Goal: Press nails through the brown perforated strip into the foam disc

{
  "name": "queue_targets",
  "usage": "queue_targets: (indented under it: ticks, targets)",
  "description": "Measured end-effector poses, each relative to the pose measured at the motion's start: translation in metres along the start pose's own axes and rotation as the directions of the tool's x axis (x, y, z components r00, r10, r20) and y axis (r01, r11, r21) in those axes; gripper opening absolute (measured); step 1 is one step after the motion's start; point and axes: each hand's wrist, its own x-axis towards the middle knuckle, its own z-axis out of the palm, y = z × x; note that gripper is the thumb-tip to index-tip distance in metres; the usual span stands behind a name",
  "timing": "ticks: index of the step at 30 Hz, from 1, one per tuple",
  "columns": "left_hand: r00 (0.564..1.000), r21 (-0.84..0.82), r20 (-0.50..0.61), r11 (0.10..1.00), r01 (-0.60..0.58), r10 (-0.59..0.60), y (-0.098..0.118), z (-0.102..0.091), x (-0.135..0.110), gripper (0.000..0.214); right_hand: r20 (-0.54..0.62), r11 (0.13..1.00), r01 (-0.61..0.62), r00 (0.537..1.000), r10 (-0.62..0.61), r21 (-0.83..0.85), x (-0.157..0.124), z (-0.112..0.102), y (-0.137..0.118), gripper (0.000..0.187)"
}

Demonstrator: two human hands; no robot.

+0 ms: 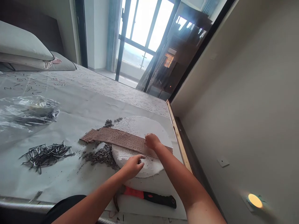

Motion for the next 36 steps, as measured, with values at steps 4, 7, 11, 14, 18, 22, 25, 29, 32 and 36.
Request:
queue_targets:
  ticks: [4, 7, 11, 14, 18, 22, 25, 29, 32, 36]
  targets:
    - [0.979, -0.527, -0.102, 0.844, 0.099, -0.179, -0.004, -0.005, 0.01, 0.033, 0.007, 0.995, 0.053, 0.999, -0.054, 0.085, -0.004, -0.032, 0.006, 0.027]
    - [0.928, -0.846, -0.15, 0.531, 0.058, -0.34, -0.004, -0.015, 0.018, 0.026, 0.078, 0.972, 0.146, 0.984, -0.163, 0.183, -0.016, -0.056, 0.006, 0.023]
    - [0.911, -0.94, -0.081, 0.335, 0.065, -0.405, -0.001, -0.02, 0.019, 0.017, 0.291, 0.846, 0.217, 0.873, -0.391, 0.487, -0.038, -0.074, -0.006, 0.024]
    - [0.936, -0.913, 0.108, 0.339, 0.226, -0.335, 0.003, -0.013, 0.011, 0.015, 0.351, 0.839, 0.231, 0.829, -0.435, 0.493, -0.05, -0.074, -0.022, 0.022]
    - [0.93, -0.86, 0.25, 0.379, 0.341, -0.269, 0.003, -0.007, 0.0, 0.012, 0.333, 0.899, 0.278, 0.858, -0.391, 0.339, -0.056, -0.065, -0.039, 0.019]
    - [0.932, -0.868, 0.253, 0.365, 0.337, -0.259, -0.002, -0.012, -0.003, 0.011, 0.3, 0.866, 0.28, 0.856, -0.42, 0.413, -0.057, -0.056, -0.04, 0.027]
    - [0.941, -0.886, 0.222, 0.349, 0.305, -0.257, -0.003, -0.019, -0.004, 0.015, 0.252, 0.9, 0.162, 0.926, -0.28, 0.406, -0.058, -0.049, -0.033, 0.035]
    - [0.944, -0.886, 0.19, 0.366, 0.283, -0.271, -0.004, -0.023, -0.009, 0.022, 0.104, 0.988, -0.023, 0.995, 0.007, 0.155, -0.058, -0.039, -0.028, 0.034]
    - [0.929, -0.864, 0.226, 0.381, 0.33, -0.293, -0.006, -0.021, -0.016, 0.019, 0.071, 0.996, -0.089, 0.994, 0.088, 0.008, -0.058, -0.028, -0.027, 0.03]
    - [0.925, -0.87, 0.25, 0.352, 0.345, -0.287, -0.01, -0.015, -0.02, 0.018, 0.071, 0.991, -0.108, 0.991, 0.114, -0.082, -0.052, -0.014, -0.027, 0.026]
